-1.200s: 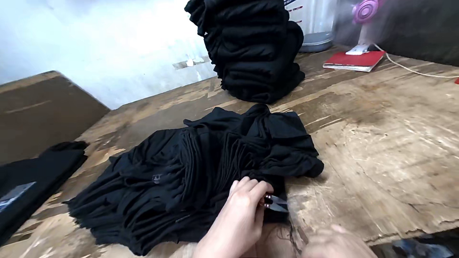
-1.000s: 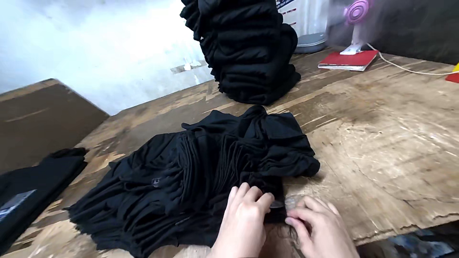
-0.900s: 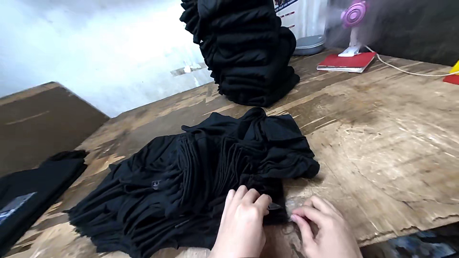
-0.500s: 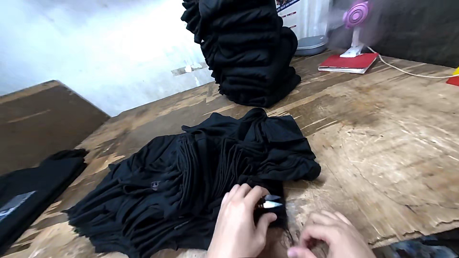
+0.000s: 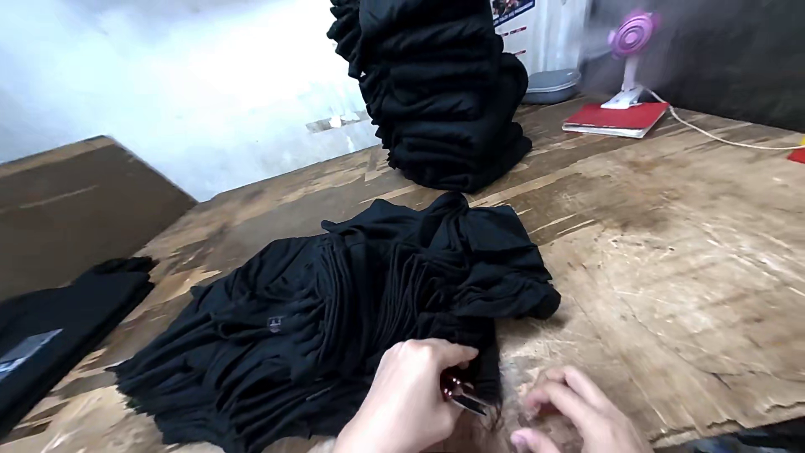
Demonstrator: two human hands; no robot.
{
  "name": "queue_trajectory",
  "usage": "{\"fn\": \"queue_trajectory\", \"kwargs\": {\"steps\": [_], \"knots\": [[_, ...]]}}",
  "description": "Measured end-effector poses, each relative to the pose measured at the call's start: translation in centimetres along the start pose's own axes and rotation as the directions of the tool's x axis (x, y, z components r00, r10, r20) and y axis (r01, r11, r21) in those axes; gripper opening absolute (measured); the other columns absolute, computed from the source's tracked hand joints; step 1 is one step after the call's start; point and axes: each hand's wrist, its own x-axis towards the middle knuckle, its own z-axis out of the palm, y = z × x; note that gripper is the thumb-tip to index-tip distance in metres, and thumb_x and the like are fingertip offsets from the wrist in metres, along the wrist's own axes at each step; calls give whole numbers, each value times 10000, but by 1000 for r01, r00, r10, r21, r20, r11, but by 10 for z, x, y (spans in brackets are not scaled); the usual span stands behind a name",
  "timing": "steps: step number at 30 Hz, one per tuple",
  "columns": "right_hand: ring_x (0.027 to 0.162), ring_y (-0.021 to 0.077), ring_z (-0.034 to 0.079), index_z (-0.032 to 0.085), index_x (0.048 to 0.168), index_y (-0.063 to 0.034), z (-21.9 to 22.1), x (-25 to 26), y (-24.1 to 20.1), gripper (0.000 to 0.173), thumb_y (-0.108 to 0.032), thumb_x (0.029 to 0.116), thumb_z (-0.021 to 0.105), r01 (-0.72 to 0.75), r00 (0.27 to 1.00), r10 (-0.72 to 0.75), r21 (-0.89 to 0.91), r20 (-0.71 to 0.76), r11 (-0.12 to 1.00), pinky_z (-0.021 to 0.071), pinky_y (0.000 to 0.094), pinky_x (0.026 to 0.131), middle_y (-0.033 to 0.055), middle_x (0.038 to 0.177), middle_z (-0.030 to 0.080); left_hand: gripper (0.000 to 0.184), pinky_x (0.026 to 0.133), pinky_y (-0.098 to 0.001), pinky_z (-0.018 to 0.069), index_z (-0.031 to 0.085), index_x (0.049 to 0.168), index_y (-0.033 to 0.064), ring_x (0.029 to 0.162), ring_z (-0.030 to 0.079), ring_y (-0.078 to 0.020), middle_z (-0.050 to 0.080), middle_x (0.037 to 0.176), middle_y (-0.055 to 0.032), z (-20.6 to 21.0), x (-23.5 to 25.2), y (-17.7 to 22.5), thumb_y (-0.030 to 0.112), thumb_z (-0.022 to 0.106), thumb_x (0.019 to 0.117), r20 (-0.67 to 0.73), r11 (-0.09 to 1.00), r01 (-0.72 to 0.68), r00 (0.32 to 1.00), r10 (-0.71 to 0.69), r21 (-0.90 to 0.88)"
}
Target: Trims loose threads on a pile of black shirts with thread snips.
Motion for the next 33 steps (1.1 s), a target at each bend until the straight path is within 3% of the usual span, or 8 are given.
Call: {"fn": "queue_trajectory", "kwargs": {"steps": [5, 9, 16, 18, 22, 26, 30, 33], "knots": [[936, 213, 680, 746, 1129, -138, 36, 27, -7, 403, -379, 821, 842, 48, 991, -46, 14, -123, 999, 603, 378, 792, 126, 1148, 658, 265, 674, -393, 622, 789, 853, 298, 829, 726, -42, 767, 941, 156, 6, -4, -2, 81, 691, 739, -37, 1000, 24, 999, -24, -12], [835, 140, 679, 757, 943, -135, 50, 45, -4, 109, -165, 839, 768, 90, 983, -81, 44, -166, 995, 597, 284, 700, 84, 1060, 671, 286, 694, -407, 614, 790, 968, 306, 820, 719, -54, 763, 936, 138, 2, -3, 1, 116, 709, 769, 5, 994, 97, 995, -97, -50], [909, 115, 688, 767, 953, -106, 56, 45, -10, 215, -53, 745, 787, 156, 946, -115, 113, -302, 981, 599, 242, 754, 82, 1082, 688, 321, 669, -495, 576, 798, 929, 291, 816, 733, -127, 772, 900, 102, 2, 3, 12, 49, 665, 765, -4, 975, 220, 975, -220, -18], [917, 58, 718, 793, 936, -110, 66, 52, -9, 220, 47, 819, 694, 192, 923, -66, 305, -379, 933, 623, 212, 788, 9, 1037, 752, 344, 717, -456, 585, 789, 985, 271, 838, 718, -94, 762, 916, 107, -4, 5, 8, 30, 636, 793, 40, 955, 274, 962, -271, -116], [642, 74, 576, 635, 1023, -22, 62, 69, -12, 181, 43, 990, 470, -16, 964, 224, 808, -144, 589, 490, 223, 563, 36, 895, 664, 178, 705, -306, 550, 746, 994, 209, 760, 648, -39, 709, 851, 100, -13, 14, -2, 88, 647, 909, 93, 869, 372, 928, -362, -327], [893, 113, 671, 621, 1226, -31, 66, 60, -13, 529, -216, 788, 852, 140, 944, -8, 379, -330, 915, 591, 266, 704, 86, 1141, 651, 148, 739, -288, 561, 749, 1034, 205, 785, 668, -41, 728, 877, 95, -16, 17, -5, 125, 667, 940, 123, 815, 411, 910, -397, -408], [732, 68, 670, 660, 1105, -77, 79, 61, -14, 473, 144, 692, 596, 149, 946, -22, 372, -325, 916, 584, 248, 616, 1, 954, 700, 166, 717, -278, 559, 748, 1040, 199, 777, 668, -46, 733, 886, 86, -16, 16, -7, 104, 659, 937, 128, 796, 403, 912, -390, -452], [747, 70, 629, 641, 1135, -78, 72, 61, -14, 480, 75, 681, 610, 202, 948, -90, 362, -304, 910, 559, 242, 619, 12, 1009, 657, 173, 730, -279, 566, 747, 1058, 195, 793, 677, -52, 739, 900, 78, -18, 17, -9, 108, 656, 941, 146, 776, 405, 911, -385, -484]]}}
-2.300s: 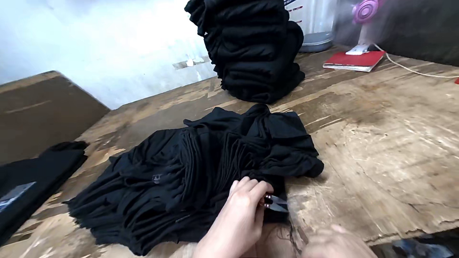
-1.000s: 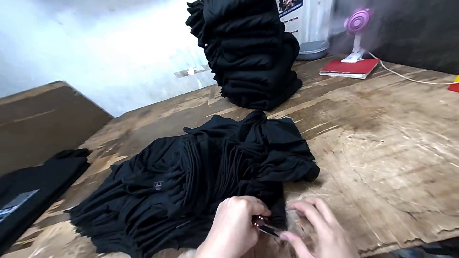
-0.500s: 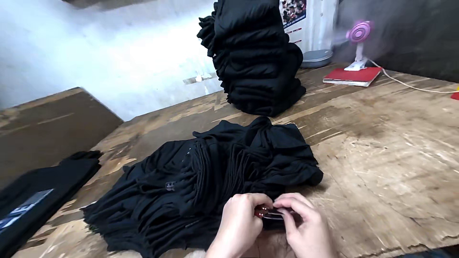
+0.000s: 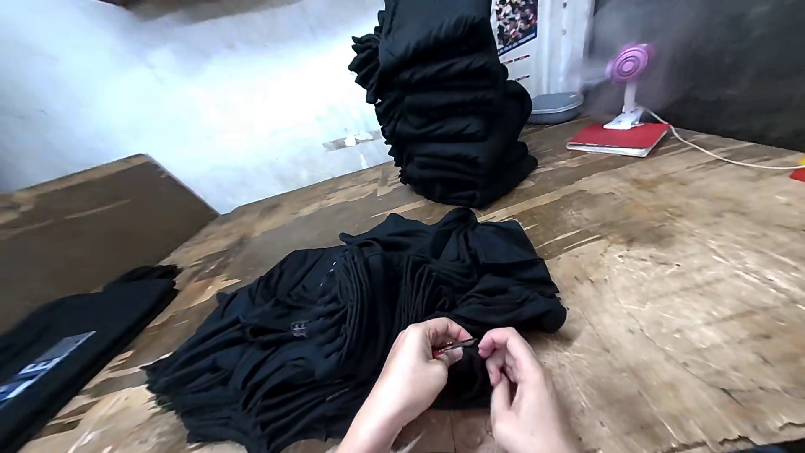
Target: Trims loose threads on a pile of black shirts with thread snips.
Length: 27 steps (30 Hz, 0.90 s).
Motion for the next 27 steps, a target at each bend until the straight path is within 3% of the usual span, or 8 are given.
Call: {"fn": "queue_trajectory", "kwargs": {"steps": [3, 5, 10, 14, 17, 20, 24, 27], "knots": [[947, 147, 641, 673, 1178, -89, -1, -2, -6, 515, -166, 692, 824, 33, 999, -39, -179, -29, 983, 578, 297, 749, 82, 1139, 628, 194, 722, -269, 568, 731, 1090, 189, 783, 681, -58, 739, 893, 69, -1, 1, -4, 92, 658, 939, 33, 998, -54, 998, 56, -39], [988, 192, 678, 718, 1140, -91, 7, -2, -3, 437, -35, 709, 765, 42, 996, -61, -243, -70, 969, 601, 373, 804, 82, 1130, 672, 192, 718, -262, 577, 727, 1094, 173, 780, 690, -65, 745, 889, 55, 0, 2, -6, 81, 666, 937, 46, 995, -77, 996, 80, -69], [936, 119, 685, 682, 1138, -89, 1, -1, 6, 517, 164, 695, 603, 63, 996, -51, -175, 69, 983, 612, 283, 757, 49, 1099, 677, 185, 725, -264, 559, 711, 1108, 149, 791, 678, -71, 735, 892, 40, -1, 1, -3, 79, 638, 954, 69, 993, -28, 997, 36, -117], [889, 178, 690, 734, 1096, -148, -4, -1, 7, 392, -4, 734, 779, 120, 989, -96, -241, 110, 963, 624, 349, 657, 101, 1158, 628, 200, 724, -268, 574, 706, 1107, 148, 787, 691, -77, 740, 884, 38, 3, -1, -4, 61, 652, 935, 39, 991, -19, 999, 24, -132], [853, 99, 663, 808, 910, -291, 3, -4, 7, 105, -217, 866, 749, 209, 956, -282, -481, -85, 852, 520, 347, 764, -54, 985, 725, 219, 702, -261, 562, 710, 1114, 156, 767, 686, -69, 743, 869, 46, 4, -2, -3, 60, 665, 923, 23, 991, -4, 1000, 7, -137], [968, 150, 616, 809, 884, -349, -3, -11, 4, 196, -209, 905, 673, 260, 894, -424, -604, -145, 754, 354, 487, 953, -111, 923, 746, 223, 710, -258, 572, 709, 1113, 156, 782, 697, -66, 751, 883, 46, 5, -3, -3, 58, 673, 916, 24, 990, -10, 1000, 14, -139], [938, 146, 596, 798, 854, -287, -14, -23, -1, 153, -221, 909, 671, 224, 927, -352, -562, -130, 796, 345, 467, 946, -70, 812, 685, 255, 708, -252, 588, 705, 1128, 158, 777, 703, -51, 757, 894, 72, 8, -9, -8, 46, 674, 902, 16, 988, -116, 993, 118, -98], [937, 139, 613, 787, 860, -251, -27, -29, -6, 95, -237, 904, 704, 156, 978, -198, -389, -70, 908, 377, 463, 953, -59, 854, 699, 329, 706, -205, 602, 689, 1149, 144, 803, 700, -11, 745, 930, 100, 20, -23, -16, 13, 616, 857, -191, 951, -297, 932, 309, 89]]}}
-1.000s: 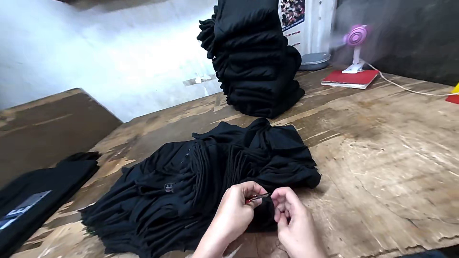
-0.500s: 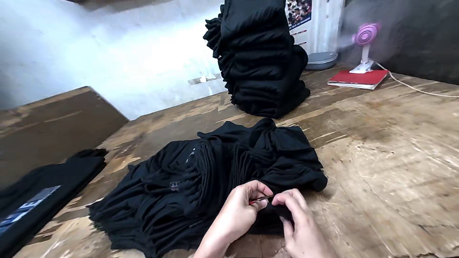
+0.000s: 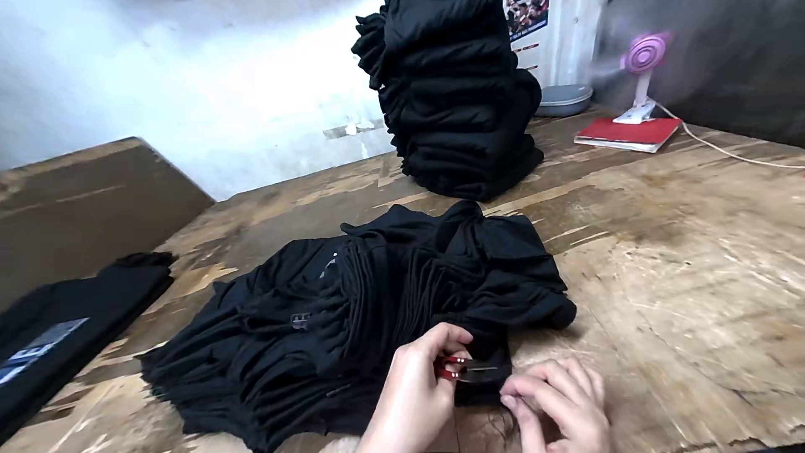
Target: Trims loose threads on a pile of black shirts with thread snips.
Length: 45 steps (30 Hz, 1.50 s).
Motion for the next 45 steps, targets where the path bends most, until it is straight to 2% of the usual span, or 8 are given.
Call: {"fn": "queue_trajectory", "kwargs": {"steps": [4, 8, 15, 24, 29, 33, 39, 45], "knots": [[969, 140, 640, 795, 892, -206, -13, -8, 6, 63, -175, 900, 740, -165, 983, 149, 159, 106, 973, 442, 457, 948, -40, 919, 713, 402, 909, -320, 563, 696, 1277, 117, 1045, 656, -128, 703, 1141, -5, 4, -26, 7, 215, 765, 894, -146, 949, -125, 974, 173, 290], [949, 95, 646, 801, 913, -169, -16, -9, 7, 63, -127, 897, 757, -264, 964, 236, 308, 125, 914, 493, 399, 918, -38, 932, 707, 152, 894, -390, 450, 756, 1105, 217, 968, 634, -151, 730, 1019, 29, 9, -41, 4, 241, 679, 977, -198, 825, -239, 902, 384, 511], [929, 90, 659, 815, 910, -142, -16, -4, 4, 62, -108, 869, 785, -306, 952, 274, 369, 138, 878, 543, 305, 867, -25, 926, 715, 241, 959, -359, 370, 708, 1193, 197, 1009, 581, -179, 701, 1074, -5, 30, -44, -16, 149, 541, 1024, -39, 514, -358, 791, 611, 780], [931, 87, 648, 830, 900, -195, -16, -4, 7, 57, -167, 853, 816, -296, 953, 244, 385, 177, 874, 501, 364, 903, -63, 892, 717, 255, 895, -363, 404, 682, 1216, 202, 940, 581, -174, 672, 1040, 2, 31, -31, -12, 135, 549, 1010, -47, 572, -395, 793, 608, 719], [927, 155, 651, 835, 853, -228, -43, -3, 7, 155, -382, 848, 829, -243, 885, 157, 147, 439, 959, 414, 492, 966, -40, 848, 740, 158, 864, -375, 448, 726, 1110, 237, 931, 621, -147, 707, 1009, 40, 25, -25, -13, 225, 595, 1022, -117, 741, -354, 858, 500, 571], [866, 191, 633, 819, 912, -229, -25, -5, 1, 293, -510, 830, 802, -91, 975, 116, -136, 188, 987, 461, 465, 826, -14, 876, 709, 339, 818, -382, 445, 692, 1290, 275, 953, 602, -144, 687, 1101, 45, 19, -17, -12, 399, 658, 976, -142, 830, -295, 904, 403, 474], [891, 158, 621, 831, 868, -228, -6, -7, 10, 47, -256, 857, 795, -148, 980, 141, 41, 143, 988, 492, 406, 810, 1, 922, 681, 143, 829, -356, 410, 752, 1081, 280, 880, 586, -129, 718, 969, 76, 9, -30, -6, 249, 652, 983, -115, 708, -349, 848, 518, 614], [933, 109, 604, 832, 875, -216, -6, -8, 14, 41, -245, 847, 821, -202, 977, 181, 209, 114, 957, 499, 355, 840, -16, 937, 667, 279, 872, -399, 407, 730, 1158, 242, 934, 589, -188, 701, 1049, 17, 20, -36, 0, 114, 565, 973, 39, 555, -387, 843, 536, 736]]}}
